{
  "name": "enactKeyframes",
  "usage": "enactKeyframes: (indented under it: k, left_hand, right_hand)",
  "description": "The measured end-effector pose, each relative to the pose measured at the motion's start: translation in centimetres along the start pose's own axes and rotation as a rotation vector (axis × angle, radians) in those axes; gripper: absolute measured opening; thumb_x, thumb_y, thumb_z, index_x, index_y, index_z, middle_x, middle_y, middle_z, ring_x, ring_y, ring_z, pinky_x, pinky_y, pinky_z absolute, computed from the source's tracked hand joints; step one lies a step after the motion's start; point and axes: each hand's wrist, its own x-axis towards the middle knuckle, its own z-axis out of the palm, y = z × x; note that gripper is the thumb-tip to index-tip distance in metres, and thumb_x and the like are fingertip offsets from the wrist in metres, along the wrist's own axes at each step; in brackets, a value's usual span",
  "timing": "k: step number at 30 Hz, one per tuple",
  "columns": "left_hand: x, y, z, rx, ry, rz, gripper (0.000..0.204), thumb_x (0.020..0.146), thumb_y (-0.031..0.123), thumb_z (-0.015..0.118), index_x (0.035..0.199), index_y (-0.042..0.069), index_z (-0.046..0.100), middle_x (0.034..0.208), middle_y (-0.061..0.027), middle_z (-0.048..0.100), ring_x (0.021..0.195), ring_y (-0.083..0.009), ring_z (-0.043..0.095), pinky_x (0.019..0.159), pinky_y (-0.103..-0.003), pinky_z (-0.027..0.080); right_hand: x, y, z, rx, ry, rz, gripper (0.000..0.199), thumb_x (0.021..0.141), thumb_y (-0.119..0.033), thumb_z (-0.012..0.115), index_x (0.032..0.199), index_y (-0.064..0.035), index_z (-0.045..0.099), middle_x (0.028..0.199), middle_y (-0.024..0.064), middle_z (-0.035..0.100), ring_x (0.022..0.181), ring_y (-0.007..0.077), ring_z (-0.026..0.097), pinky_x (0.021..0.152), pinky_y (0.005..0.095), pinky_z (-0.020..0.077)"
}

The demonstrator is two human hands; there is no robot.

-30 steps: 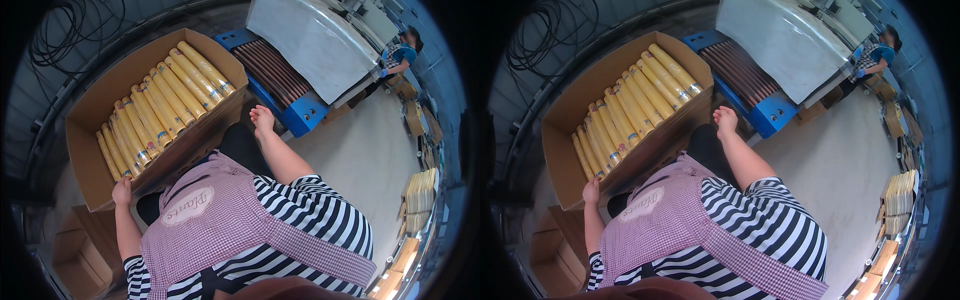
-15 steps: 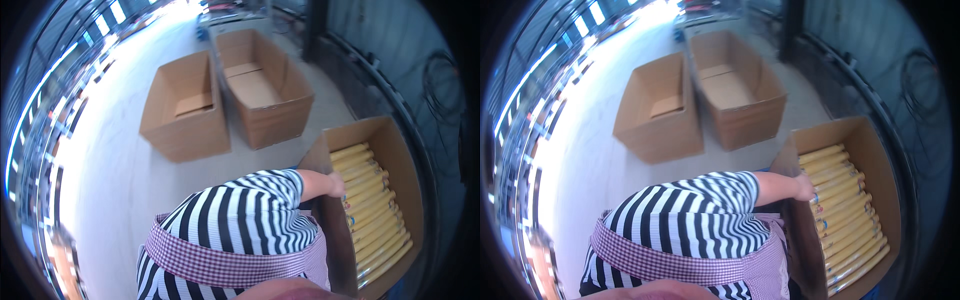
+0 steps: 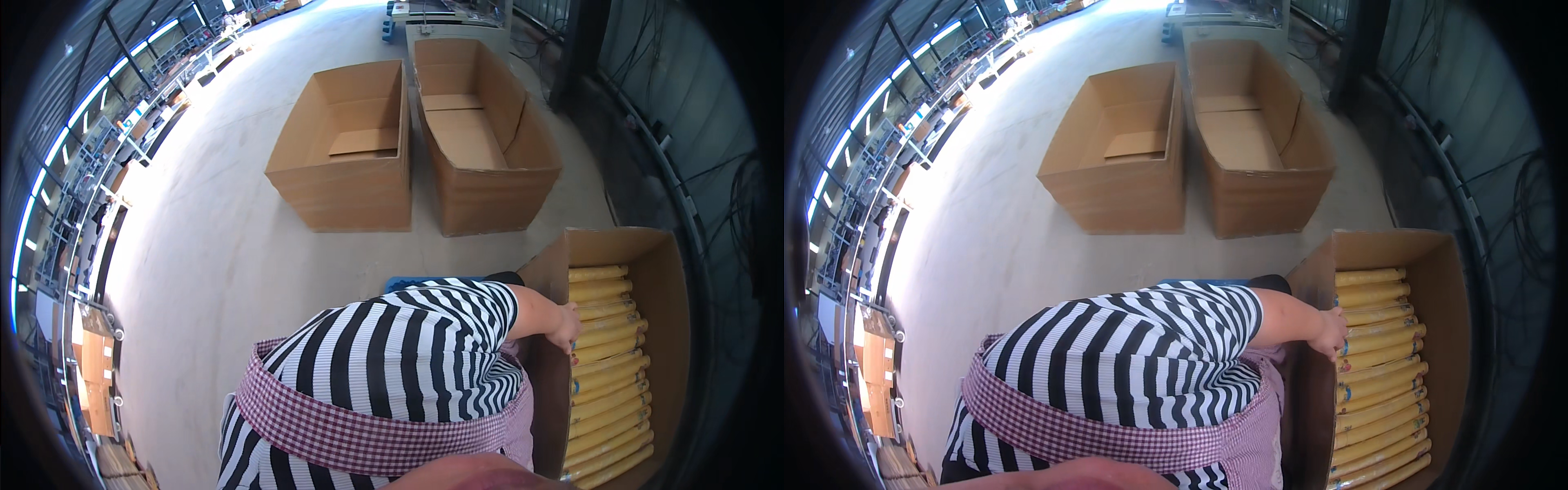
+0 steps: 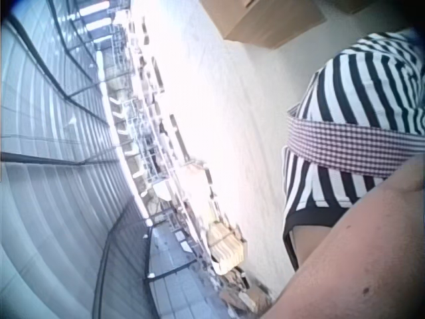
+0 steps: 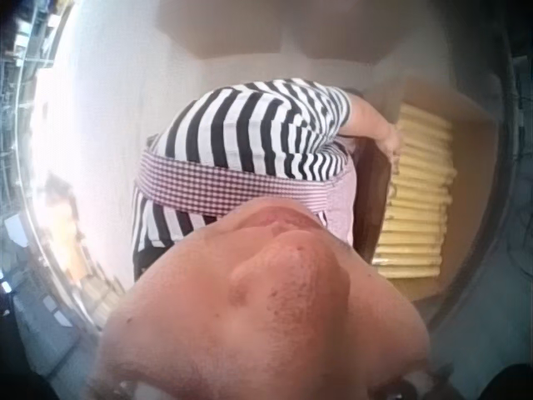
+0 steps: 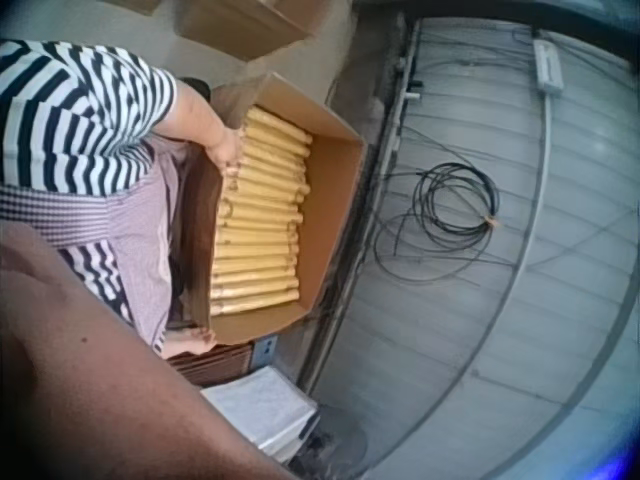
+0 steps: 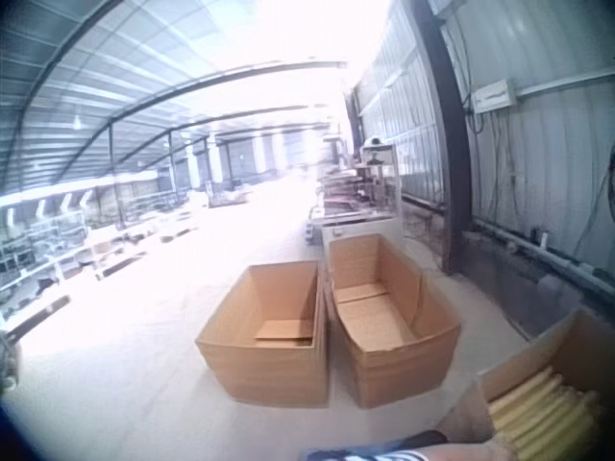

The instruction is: The person picks up yellow plastic rolls from a conveyor belt, wipes the surface of each roll with a cloth, and stacks them inside a large cardboard box.

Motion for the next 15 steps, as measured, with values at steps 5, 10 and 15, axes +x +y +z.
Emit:
enactKeyframes:
  k: [5,10,15]
  left_hand:
    - [0.3,-0.4,-0.4,-0.009,-0.046,-0.043,0.046,0.094,0.058,0.049,0.111,0.023,0.074,0.12,-0.0024,0.064,0.125,-0.0241,0.05,0.101,-0.048,0.028]
    - [-0.2,1.5,-1.1,0.012,-0.01,-0.02,0.048,0.092,0.059,0.05,0.108,0.022,0.074,0.117,-0.0057,0.067,0.121,-0.025,0.055,0.099,-0.047,0.034]
    - [-1.0,2.1,-2.7,0.048,0.018,-0.036,0.048,0.088,0.058,0.051,0.09,0.018,0.076,0.095,-0.0106,0.072,0.095,-0.0322,0.067,0.079,-0.045,0.052]
  right_hand:
    - [0.7,-0.2,-1.7,0.094,-0.028,0.082,0.037,0.101,-0.021,0.041,0.124,0.0037,0.057,0.124,0.0189,0.064,0.108,0.0255,0.065,0.091,0.0371,0.0542]
    - [-0.6,-0.7,-8.6,0.28,-0.041,0.194,0.036,0.101,-0.022,0.043,0.121,0.0032,0.059,0.122,0.0188,0.065,0.105,0.0255,0.066,0.089,0.0377,0.0553]
    - [-7.5,-3.3,-15.1,0.587,0.024,0.319,0.025,0.098,-0.018,0.05,0.107,0.0007,0.064,0.11,0.018,0.07,0.091,0.0261,0.069,0.079,0.0381,0.058]
